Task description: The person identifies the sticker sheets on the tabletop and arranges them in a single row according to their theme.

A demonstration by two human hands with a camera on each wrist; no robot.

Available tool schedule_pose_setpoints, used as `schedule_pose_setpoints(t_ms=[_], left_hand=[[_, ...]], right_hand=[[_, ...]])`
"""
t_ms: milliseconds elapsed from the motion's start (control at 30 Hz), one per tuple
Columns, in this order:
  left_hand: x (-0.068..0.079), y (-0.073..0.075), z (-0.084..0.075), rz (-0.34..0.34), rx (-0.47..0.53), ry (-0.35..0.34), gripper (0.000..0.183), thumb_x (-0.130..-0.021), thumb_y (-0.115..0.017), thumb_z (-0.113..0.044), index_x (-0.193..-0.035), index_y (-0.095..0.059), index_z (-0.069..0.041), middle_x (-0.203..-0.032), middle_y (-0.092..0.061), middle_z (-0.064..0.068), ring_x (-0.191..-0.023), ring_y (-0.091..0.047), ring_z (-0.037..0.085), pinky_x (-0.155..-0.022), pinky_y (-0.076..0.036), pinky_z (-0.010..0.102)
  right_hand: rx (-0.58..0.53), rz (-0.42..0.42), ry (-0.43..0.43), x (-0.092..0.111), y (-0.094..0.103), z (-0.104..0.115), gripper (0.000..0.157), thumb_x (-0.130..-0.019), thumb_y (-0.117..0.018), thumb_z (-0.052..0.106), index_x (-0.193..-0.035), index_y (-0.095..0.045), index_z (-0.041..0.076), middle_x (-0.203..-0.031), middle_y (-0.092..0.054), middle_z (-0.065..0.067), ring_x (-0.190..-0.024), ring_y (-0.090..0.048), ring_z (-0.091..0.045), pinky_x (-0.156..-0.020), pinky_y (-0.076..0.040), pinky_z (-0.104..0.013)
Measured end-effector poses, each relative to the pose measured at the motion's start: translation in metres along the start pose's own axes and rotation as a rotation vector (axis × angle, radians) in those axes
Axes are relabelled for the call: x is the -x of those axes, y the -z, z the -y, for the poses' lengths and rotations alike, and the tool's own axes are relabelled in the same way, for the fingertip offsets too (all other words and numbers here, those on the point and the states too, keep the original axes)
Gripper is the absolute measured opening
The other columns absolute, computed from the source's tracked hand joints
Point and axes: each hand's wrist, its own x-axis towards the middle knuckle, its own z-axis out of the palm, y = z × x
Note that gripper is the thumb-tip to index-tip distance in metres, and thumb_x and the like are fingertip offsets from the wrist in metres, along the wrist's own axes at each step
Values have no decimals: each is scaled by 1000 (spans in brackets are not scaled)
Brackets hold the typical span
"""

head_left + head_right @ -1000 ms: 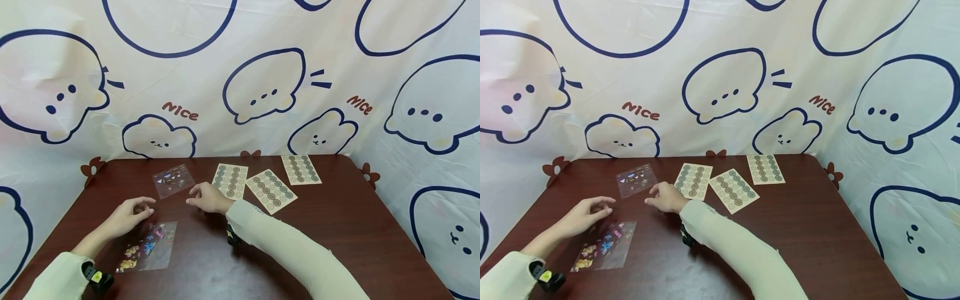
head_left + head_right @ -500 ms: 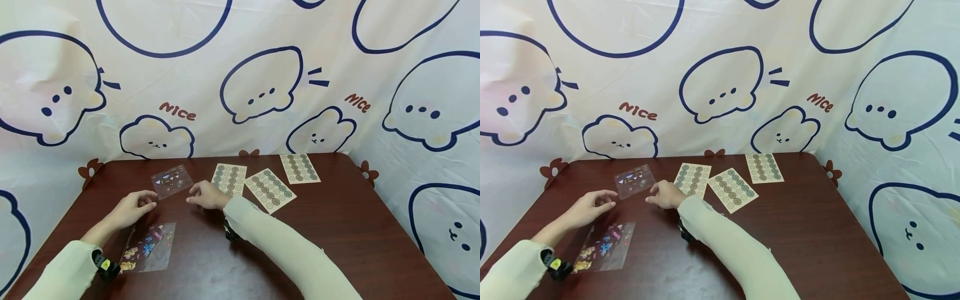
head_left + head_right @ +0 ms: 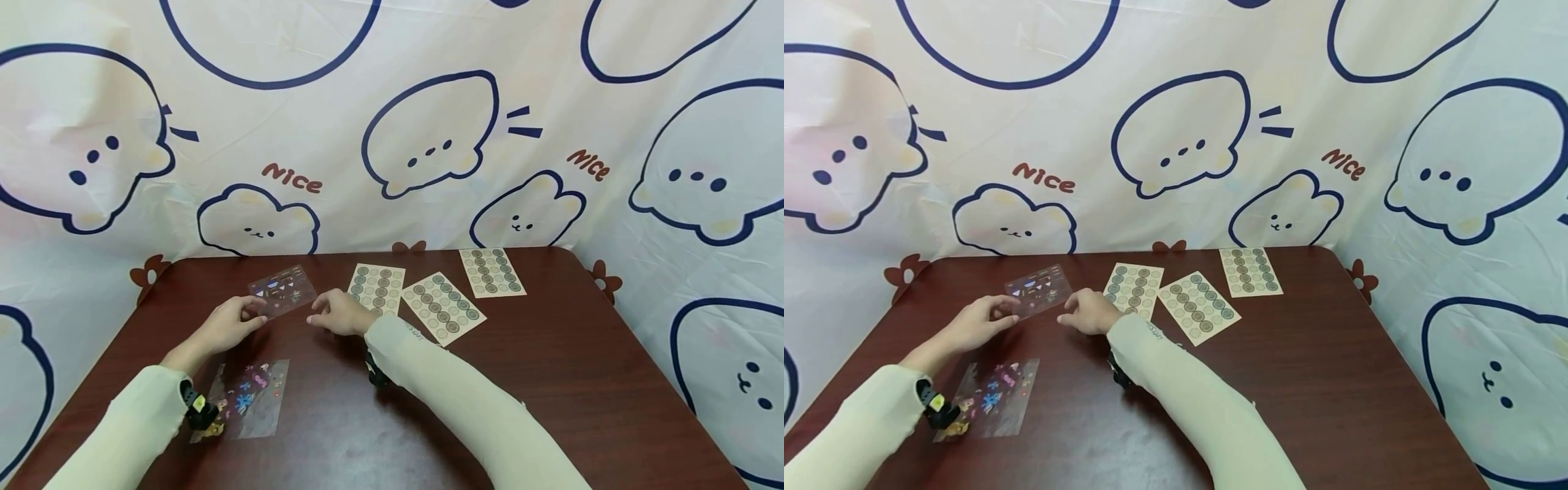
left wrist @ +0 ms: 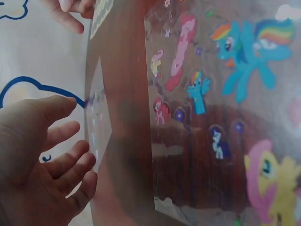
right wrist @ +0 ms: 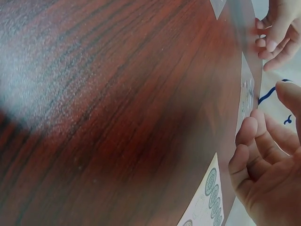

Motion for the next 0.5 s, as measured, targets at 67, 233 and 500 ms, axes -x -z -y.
schedule_pose_setpoints(t_ms=[67, 233, 500], left_hand=[[-5, 0, 0, -2, -12, 2, 44, -99, -62, -22, -135, -57, 4, -121, -58, 28, -97, -55, 32, -76, -49, 42], [-14, -1, -1, 3, 1, 36, 49, -100, -61, -22, -139, -51, 5, -133, -46, 34, -112, -50, 44, -91, -49, 58], [-24, -4, 4, 3, -17, 88, 57, -100, -61, -23, -145, -43, 7, -143, -35, 38, -121, -38, 48, -104, -37, 69]], right_hand=[[18, 0, -5, 1, 3, 0, 37, -99, -66, 26, -128, -65, 4, -83, -69, -3, -62, -59, -8, -64, -47, -19], [36, -4, -14, 2, 6, 3, 37, -99, -66, 28, -128, -65, 5, -78, -64, 1, -61, -58, -8, -64, -46, -19], [16, -6, -22, 4, 6, 3, 37, -98, -67, 26, -128, -65, 4, -85, -68, -3, -62, -59, -9, -67, -47, -20]])
